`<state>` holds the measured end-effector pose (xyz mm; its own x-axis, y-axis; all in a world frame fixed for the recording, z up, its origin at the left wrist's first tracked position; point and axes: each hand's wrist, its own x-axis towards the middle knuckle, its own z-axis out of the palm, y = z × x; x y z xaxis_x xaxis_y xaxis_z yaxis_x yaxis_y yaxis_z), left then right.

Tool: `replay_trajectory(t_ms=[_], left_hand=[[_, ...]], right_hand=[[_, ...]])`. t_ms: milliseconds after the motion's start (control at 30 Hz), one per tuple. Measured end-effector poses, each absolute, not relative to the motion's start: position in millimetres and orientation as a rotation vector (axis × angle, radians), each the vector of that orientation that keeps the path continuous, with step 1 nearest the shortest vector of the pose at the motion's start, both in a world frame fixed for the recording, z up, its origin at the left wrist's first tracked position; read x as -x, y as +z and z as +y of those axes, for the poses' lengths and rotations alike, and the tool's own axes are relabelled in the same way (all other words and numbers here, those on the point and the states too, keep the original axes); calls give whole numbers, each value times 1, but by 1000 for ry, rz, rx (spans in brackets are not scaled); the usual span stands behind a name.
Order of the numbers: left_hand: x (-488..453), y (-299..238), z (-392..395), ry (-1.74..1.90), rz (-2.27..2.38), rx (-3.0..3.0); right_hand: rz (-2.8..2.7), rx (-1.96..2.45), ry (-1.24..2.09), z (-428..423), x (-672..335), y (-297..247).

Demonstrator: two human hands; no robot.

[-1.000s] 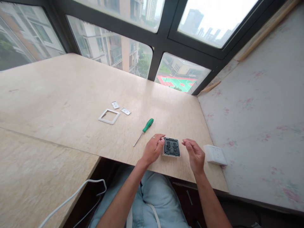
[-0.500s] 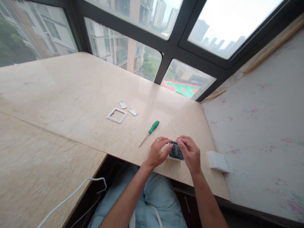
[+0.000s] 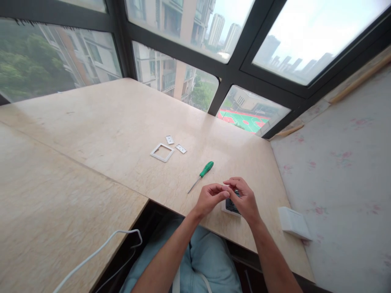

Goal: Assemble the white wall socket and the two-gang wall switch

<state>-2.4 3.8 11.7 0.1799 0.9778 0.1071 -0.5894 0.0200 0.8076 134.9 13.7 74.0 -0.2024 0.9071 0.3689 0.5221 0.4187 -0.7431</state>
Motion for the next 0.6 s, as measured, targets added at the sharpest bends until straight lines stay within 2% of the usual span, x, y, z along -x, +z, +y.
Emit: replay_trajectory(t_ms=[400, 600], left_hand=[[-1, 10, 19, 1479, 842, -830], [-2, 5, 23, 1484, 921, -865]], right_hand=[[-1870, 1169, 850, 73, -101, 100], [-2328, 1039, 799, 114, -18, 97]])
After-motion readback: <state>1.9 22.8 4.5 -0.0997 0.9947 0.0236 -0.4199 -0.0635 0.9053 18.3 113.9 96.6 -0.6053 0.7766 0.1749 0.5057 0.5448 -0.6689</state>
